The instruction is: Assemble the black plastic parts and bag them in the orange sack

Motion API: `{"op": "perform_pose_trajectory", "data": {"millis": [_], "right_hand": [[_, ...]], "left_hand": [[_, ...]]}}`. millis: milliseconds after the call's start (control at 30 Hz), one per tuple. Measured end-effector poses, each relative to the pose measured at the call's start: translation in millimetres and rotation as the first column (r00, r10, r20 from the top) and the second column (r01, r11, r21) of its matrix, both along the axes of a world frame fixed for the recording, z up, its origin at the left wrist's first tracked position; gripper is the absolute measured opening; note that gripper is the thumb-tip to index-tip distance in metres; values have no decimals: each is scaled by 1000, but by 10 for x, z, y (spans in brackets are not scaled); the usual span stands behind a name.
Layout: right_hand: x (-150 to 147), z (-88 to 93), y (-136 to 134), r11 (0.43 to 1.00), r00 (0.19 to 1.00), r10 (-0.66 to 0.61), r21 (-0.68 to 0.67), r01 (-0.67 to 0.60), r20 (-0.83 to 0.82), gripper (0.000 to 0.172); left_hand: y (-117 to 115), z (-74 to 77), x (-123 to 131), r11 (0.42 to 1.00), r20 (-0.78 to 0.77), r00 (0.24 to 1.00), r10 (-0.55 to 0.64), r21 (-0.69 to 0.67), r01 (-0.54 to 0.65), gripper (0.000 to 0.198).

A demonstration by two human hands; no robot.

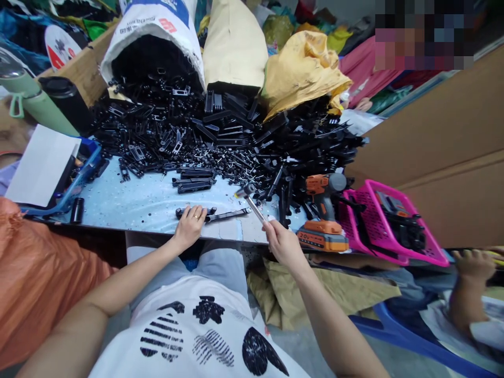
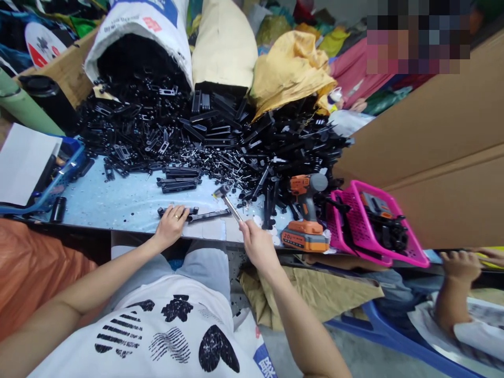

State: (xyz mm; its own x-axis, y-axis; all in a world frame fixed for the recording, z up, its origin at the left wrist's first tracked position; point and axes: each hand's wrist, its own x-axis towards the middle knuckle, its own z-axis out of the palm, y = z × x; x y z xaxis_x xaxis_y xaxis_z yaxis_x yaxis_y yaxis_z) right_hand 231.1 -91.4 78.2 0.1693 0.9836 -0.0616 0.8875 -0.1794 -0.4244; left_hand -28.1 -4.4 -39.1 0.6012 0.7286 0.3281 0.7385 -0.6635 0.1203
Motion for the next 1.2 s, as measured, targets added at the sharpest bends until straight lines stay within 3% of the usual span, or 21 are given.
{"op": "perform_pose_trajectory", "data": {"millis": [100, 167, 233, 367, 533, 700, 800, 900, 1000, 1067, 1133, 1200], "right_hand": [[-349, 130, 72, 998, 998, 21, 62, -24, 52, 43], [-457, 106, 108, 995, 986, 96, -33, -93, 135, 41], [-479, 57, 117, 981, 967, 178, -113, -160, 183, 39], [-470, -21, 54, 994, 981, 90, 49, -100, 171, 38], [-456, 19, 16, 975, 975, 195, -133, -179, 112, 32], [-418, 179, 4, 987, 1000, 3, 159, -4, 7, 39], [-452, -12, 1, 992, 990, 127, 6, -128, 58, 40], [-281, -238, 91, 971, 974, 211, -134, -199, 82, 39], [126, -280, 306, 998, 981, 31, -59, -20, 193, 43], [359, -266, 487, 994, 945, -73, 98, 44, 318, 46], [432, -312, 667, 963, 909, -1, 246, -112, 416, 51], [329, -454, 827, 880, 833, 219, 265, -393, 508, 55]], "left_hand": [[-8, -1, 2, 1000, 2, 1000, 7, -5, -7, 43], [-16, 2, 2, 1000, 7, 1000, 12, -11, -12, 44], [-21, 6, 1, 1000, 18, 1000, 8, -26, -8, 45], [-23, 14, -4, 999, 17, 1000, 1, -47, 0, 47], [-13, 19, -18, 1000, -14, 1000, 0, -27, 0, 46], [-19, 25, -19, 999, -13, 1000, -1, -42, 0, 47], [-33, 46, -19, 1000, -27, 1000, 9, -23, -9, 45], [-10, 99, -32, 1000, -71, 997, -14, 11, 15, 43], [84, 176, -44, 999, -133, 990, -43, 4, 44, 38], [173, 220, -42, 999, -188, 981, -47, -27, 43, 36], [263, 244, -31, 997, -227, 972, -64, -63, 51, 38], [347, 252, -17, 994, -239, 967, -87, -91, 67, 40]]}}
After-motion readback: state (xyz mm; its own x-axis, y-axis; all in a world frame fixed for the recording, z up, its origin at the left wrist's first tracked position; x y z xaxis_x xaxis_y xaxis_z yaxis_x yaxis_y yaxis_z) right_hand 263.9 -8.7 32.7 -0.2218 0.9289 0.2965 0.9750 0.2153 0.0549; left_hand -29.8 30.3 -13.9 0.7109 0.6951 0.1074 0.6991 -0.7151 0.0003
